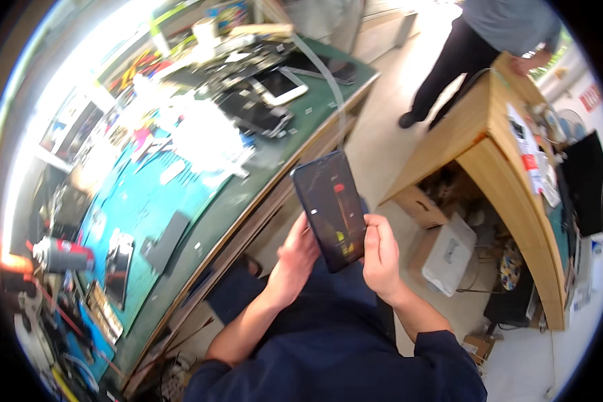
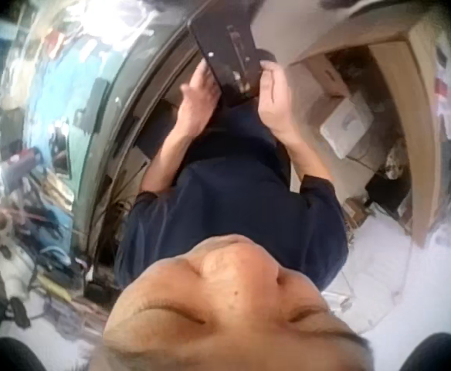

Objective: The person unpacks a new battery from its packaging and places it on the workbench. They then pick up a disassembled smartphone, remove the old battery, and insert the new battery into the phone's chassis. The person handles the phone and battery components by hand throughout the process.

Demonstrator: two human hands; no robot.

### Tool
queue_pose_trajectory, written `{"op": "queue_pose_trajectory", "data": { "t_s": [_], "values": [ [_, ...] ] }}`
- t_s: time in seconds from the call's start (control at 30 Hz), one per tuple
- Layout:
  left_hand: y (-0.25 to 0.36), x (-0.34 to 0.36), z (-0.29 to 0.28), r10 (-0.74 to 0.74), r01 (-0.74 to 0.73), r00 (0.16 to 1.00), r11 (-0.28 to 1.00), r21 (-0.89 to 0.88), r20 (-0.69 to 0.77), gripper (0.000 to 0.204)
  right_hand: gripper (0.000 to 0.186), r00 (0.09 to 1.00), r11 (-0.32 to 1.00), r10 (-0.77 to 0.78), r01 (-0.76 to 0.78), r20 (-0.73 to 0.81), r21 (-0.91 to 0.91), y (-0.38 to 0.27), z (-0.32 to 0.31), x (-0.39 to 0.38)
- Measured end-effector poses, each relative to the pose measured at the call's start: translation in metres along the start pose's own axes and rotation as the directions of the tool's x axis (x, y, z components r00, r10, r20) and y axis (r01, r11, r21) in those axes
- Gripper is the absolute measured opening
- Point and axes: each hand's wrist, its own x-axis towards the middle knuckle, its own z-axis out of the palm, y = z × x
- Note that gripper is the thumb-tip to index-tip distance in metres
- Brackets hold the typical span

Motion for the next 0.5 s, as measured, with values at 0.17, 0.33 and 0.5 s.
{"op": "queue_pose_trajectory", "data": {
  "t_s": [0.17,0.33,0.5],
  "values": [
    [0.019,0.005,-0.008,-0.048,0.074,0.993,0.964,-0.256,0.105,0.097,0.02,0.973,0.969,0.122,-0.159,0.195,0.186,0.01,0.024,-0.024],
    [0.018,0.004,-0.011,-0.071,0.097,0.993,0.944,-0.317,0.092,0.093,0.012,0.987,0.992,-0.105,0.112,0.118,-0.055,0.015,0.012,-0.014],
    [0.016,0.005,-0.014,-0.052,0.07,0.996,0.952,-0.297,0.067,0.093,0.019,0.887,0.865,-0.447,0.461,0.116,-0.195,0.017,0.0,-0.007]
  ]
}}
